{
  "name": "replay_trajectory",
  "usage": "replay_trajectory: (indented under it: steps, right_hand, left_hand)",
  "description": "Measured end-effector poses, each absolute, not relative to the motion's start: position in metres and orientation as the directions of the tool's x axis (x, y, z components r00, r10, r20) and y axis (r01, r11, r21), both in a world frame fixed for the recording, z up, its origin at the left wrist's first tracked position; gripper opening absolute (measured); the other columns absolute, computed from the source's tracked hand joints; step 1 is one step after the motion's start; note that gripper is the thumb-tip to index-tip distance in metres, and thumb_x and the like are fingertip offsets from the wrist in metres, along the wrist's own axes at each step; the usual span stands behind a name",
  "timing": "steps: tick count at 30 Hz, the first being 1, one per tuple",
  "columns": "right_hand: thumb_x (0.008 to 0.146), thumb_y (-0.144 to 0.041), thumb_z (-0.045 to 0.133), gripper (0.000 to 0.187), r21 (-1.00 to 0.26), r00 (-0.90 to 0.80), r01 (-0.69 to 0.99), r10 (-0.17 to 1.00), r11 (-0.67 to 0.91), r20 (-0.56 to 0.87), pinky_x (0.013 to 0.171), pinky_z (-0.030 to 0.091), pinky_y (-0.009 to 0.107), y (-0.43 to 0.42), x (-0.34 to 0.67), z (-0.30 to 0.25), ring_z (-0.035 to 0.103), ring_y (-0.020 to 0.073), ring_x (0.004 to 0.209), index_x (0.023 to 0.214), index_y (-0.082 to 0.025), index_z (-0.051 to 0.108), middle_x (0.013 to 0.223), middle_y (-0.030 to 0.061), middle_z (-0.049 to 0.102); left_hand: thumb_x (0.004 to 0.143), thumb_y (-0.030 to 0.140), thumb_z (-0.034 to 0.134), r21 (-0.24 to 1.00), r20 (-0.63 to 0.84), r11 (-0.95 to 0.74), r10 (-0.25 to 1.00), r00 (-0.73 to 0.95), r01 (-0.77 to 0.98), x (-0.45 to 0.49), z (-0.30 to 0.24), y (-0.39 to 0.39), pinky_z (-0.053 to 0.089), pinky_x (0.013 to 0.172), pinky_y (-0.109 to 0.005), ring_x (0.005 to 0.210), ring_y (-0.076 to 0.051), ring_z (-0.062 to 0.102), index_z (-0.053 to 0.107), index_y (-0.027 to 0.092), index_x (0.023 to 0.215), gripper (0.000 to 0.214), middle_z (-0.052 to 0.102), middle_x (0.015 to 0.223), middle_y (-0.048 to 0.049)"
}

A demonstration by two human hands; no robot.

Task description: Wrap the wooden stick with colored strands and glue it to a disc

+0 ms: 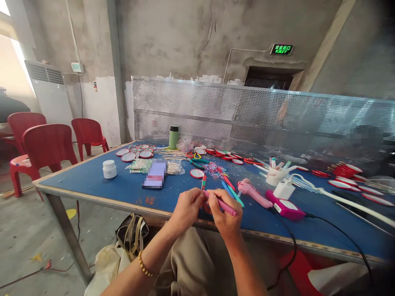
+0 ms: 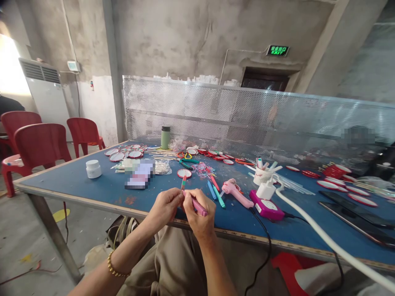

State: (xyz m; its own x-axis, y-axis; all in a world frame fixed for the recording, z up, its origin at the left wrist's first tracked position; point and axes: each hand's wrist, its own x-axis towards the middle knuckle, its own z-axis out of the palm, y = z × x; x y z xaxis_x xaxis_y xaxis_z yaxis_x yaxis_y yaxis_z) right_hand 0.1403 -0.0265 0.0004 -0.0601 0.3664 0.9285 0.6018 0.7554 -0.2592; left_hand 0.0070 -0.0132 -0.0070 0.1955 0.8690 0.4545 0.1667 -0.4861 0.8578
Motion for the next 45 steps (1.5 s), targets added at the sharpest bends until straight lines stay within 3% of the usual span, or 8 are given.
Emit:
replay_trajectory:
  steps: [11,22,27,33,39,45]
  right_hand:
    - [0.095,-0.020,0.051,0.019,-0.236,-0.077,0.620,0.357,0.749,0.931,0.059,0.053,0.024,-0.0282,0.1392,0.0017,0.068,0.0145,0.061,0.081,-0.021,0.064,0.071,0.0011,0.072]
    - [0.095,-0.019,0.053,0.016,-0.241,-0.060,0.611,0.348,0.754,0.936,0.061,0.054,0.024,-0.0264,0.1390,0.0010,0.068,0.0129,0.061,0.084,-0.020,0.064,0.070,0.0002,0.071]
    - [0.095,-0.020,0.053,0.015,-0.282,0.008,0.619,0.354,0.732,0.935,0.059,0.055,0.025,-0.0262,0.1394,-0.0003,0.068,0.0138,0.060,0.084,-0.019,0.064,0.070,0.0013,0.072]
    - [0.095,-0.021,0.053,0.015,-0.270,-0.033,0.597,0.359,0.756,0.933,0.062,0.057,0.026,-0.0252,0.1388,0.0009,0.070,0.0144,0.062,0.086,-0.020,0.066,0.073,0.0017,0.073]
    - [0.095,-0.022,0.053,0.016,-0.319,0.022,0.613,0.388,0.722,0.921,0.061,0.057,0.026,-0.0260,0.1397,-0.0008,0.070,0.0149,0.061,0.085,-0.019,0.065,0.072,0.0025,0.073]
    - [0.095,-0.021,0.053,0.015,-0.270,-0.038,0.605,0.365,0.749,0.930,0.063,0.056,0.026,-0.0250,0.1394,-0.0003,0.070,0.0143,0.063,0.086,-0.020,0.065,0.075,0.0023,0.074]
  left_hand:
    - [0.092,0.036,0.044,0.846,0.456,-0.485,0.873,0.174,0.219,0.0070,-0.0075,-0.0127,0.035,0.060,-0.021,0.062,-0.011,0.052,0.049,0.018,0.061,0.036,0.059,0.061,0.0015]
    - [0.093,0.032,0.045,0.854,0.457,-0.490,0.868,0.193,0.178,0.0069,-0.0061,-0.0147,0.038,0.063,-0.021,0.062,-0.012,0.056,0.052,0.017,0.064,0.033,0.065,0.064,0.0010]
    - [0.094,0.035,0.044,0.858,0.447,-0.483,0.869,0.210,0.173,0.0066,-0.0076,-0.0147,0.041,0.067,-0.022,0.068,-0.014,0.061,0.059,0.017,0.070,0.034,0.070,0.069,-0.0016]
    - [0.093,0.035,0.045,0.861,0.448,-0.480,0.872,0.196,0.167,0.0079,-0.0076,-0.0139,0.040,0.063,-0.021,0.061,-0.011,0.058,0.054,0.018,0.065,0.035,0.067,0.064,0.0011]
    - [0.094,0.036,0.044,0.861,0.435,-0.472,0.877,0.203,0.191,0.0069,-0.0088,-0.0137,0.040,0.062,-0.022,0.063,-0.013,0.058,0.060,0.017,0.069,0.035,0.070,0.066,-0.0008]
    - [0.094,0.034,0.045,0.843,0.472,-0.504,0.860,0.192,0.185,0.0077,-0.0072,-0.0141,0.040,0.064,-0.021,0.063,-0.012,0.058,0.056,0.017,0.065,0.035,0.069,0.066,0.0001]
